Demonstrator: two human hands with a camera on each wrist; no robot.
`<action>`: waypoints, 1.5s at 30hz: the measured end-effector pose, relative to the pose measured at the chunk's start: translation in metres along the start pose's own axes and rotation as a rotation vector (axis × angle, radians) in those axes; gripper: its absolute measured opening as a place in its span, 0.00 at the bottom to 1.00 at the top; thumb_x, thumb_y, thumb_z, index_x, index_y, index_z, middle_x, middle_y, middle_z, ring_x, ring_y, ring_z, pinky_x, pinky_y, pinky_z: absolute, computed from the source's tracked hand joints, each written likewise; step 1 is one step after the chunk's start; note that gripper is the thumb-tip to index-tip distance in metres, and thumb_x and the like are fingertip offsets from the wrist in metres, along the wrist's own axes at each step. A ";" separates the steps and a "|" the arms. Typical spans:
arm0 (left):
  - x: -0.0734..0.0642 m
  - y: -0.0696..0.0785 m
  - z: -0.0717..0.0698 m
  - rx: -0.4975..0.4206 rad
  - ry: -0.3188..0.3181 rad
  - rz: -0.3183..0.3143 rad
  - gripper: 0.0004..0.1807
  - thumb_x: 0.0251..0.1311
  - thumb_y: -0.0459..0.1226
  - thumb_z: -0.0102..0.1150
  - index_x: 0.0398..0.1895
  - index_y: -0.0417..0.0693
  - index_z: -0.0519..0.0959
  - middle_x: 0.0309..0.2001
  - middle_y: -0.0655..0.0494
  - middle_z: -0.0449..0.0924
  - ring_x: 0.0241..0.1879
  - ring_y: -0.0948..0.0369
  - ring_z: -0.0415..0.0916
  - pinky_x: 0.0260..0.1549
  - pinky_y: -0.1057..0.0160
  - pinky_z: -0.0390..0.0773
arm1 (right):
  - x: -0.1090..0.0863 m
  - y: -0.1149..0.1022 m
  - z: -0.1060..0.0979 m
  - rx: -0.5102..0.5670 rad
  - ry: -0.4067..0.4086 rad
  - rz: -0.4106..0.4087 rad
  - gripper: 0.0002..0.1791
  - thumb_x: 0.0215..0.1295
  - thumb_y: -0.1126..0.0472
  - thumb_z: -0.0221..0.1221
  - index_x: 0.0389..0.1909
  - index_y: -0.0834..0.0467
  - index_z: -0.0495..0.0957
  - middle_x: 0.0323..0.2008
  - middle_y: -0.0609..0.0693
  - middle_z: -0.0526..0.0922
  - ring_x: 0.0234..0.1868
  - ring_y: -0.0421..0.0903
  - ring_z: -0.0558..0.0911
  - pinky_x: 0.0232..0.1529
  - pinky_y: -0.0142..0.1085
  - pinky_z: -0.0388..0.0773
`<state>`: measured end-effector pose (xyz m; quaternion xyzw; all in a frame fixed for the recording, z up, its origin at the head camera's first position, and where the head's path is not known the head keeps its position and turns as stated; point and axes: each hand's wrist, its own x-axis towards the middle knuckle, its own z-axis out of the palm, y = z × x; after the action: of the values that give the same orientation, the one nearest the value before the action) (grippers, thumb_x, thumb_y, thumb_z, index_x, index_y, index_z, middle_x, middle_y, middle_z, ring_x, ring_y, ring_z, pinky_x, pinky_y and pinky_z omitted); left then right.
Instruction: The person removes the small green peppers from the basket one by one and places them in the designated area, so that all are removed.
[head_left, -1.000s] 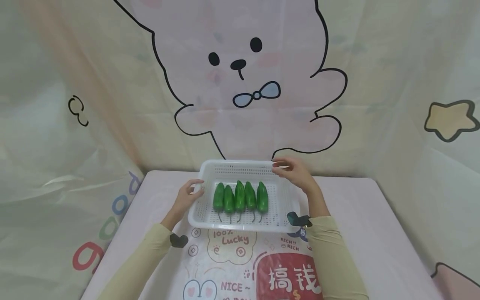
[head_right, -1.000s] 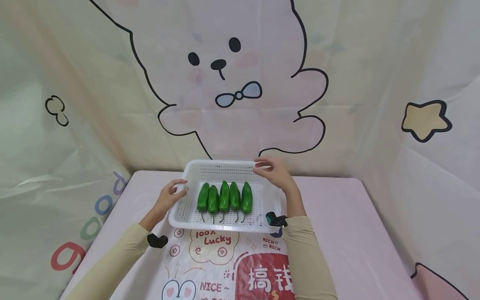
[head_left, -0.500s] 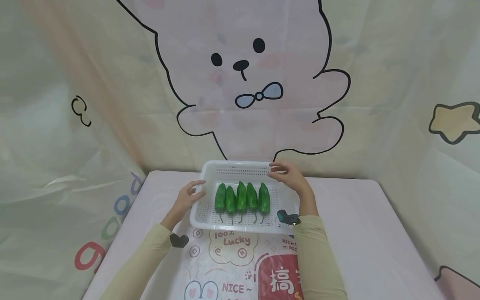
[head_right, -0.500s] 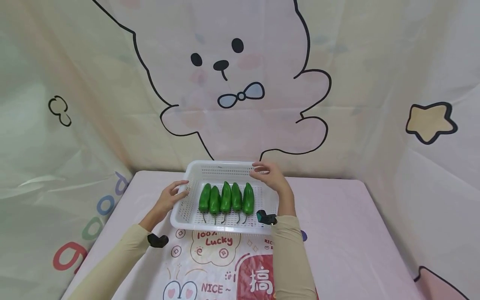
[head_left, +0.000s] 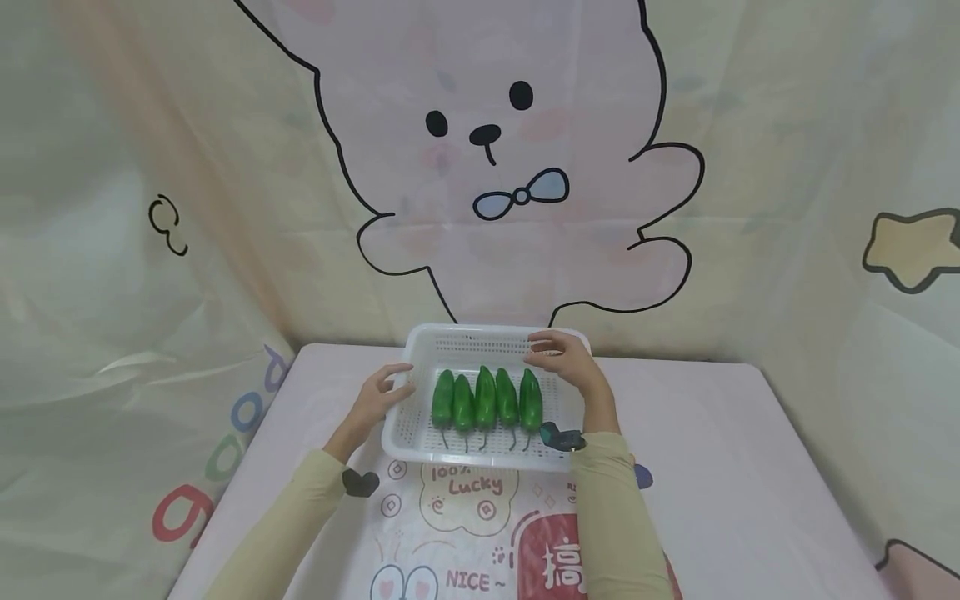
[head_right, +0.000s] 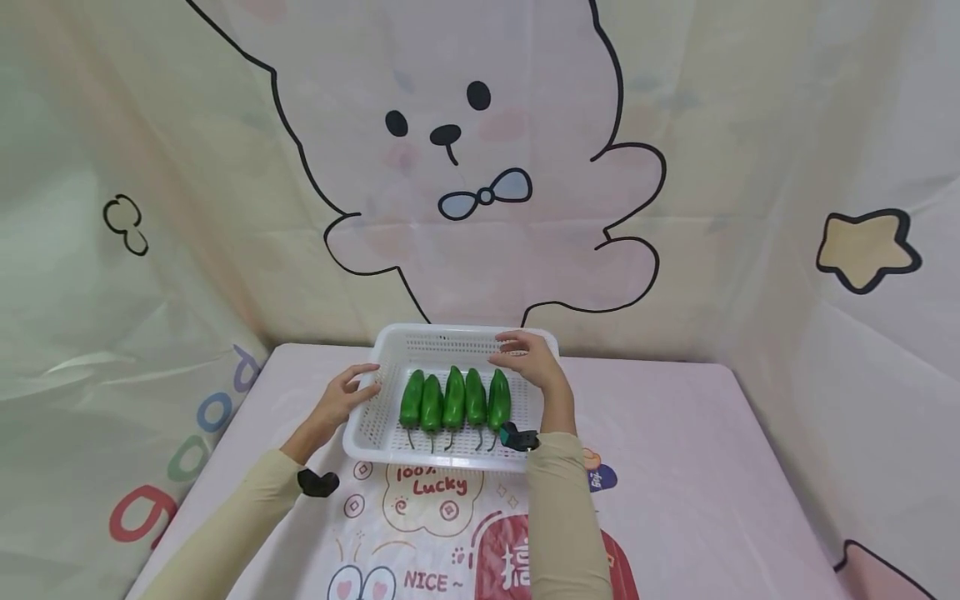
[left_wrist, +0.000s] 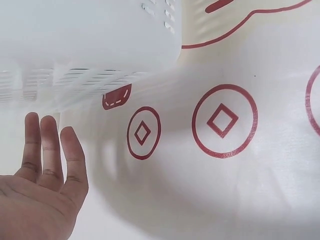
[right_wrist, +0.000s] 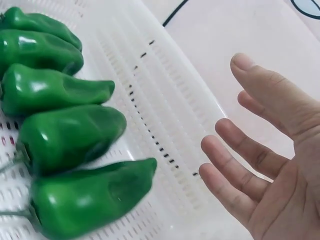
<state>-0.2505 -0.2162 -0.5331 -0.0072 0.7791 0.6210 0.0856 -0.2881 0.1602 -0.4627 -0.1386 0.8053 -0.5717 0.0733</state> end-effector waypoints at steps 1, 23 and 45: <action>0.000 -0.001 0.000 -0.001 0.001 -0.002 0.30 0.69 0.41 0.64 0.72 0.48 0.68 0.62 0.30 0.71 0.53 0.36 0.78 0.44 0.45 0.85 | 0.003 0.005 0.003 -0.001 0.005 0.001 0.29 0.67 0.63 0.68 0.64 0.71 0.72 0.59 0.72 0.75 0.60 0.66 0.75 0.57 0.54 0.79; -0.020 0.032 0.000 -0.012 -0.042 0.013 0.25 0.71 0.35 0.61 0.69 0.42 0.69 0.61 0.28 0.71 0.53 0.35 0.77 0.44 0.47 0.85 | 0.016 0.049 0.030 -0.035 0.120 0.142 0.32 0.61 0.60 0.72 0.64 0.65 0.75 0.64 0.64 0.73 0.64 0.64 0.73 0.59 0.58 0.76; -0.003 0.000 -0.001 0.003 0.002 0.013 0.25 0.70 0.41 0.63 0.68 0.51 0.71 0.62 0.33 0.72 0.54 0.39 0.78 0.44 0.47 0.85 | 0.019 0.065 0.040 -0.162 0.063 0.244 0.33 0.55 0.63 0.75 0.63 0.62 0.77 0.62 0.65 0.75 0.62 0.65 0.73 0.59 0.59 0.75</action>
<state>-0.2480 -0.2169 -0.5326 -0.0026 0.7800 0.6205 0.0806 -0.3045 0.1381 -0.5366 -0.0272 0.8615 -0.4959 0.1057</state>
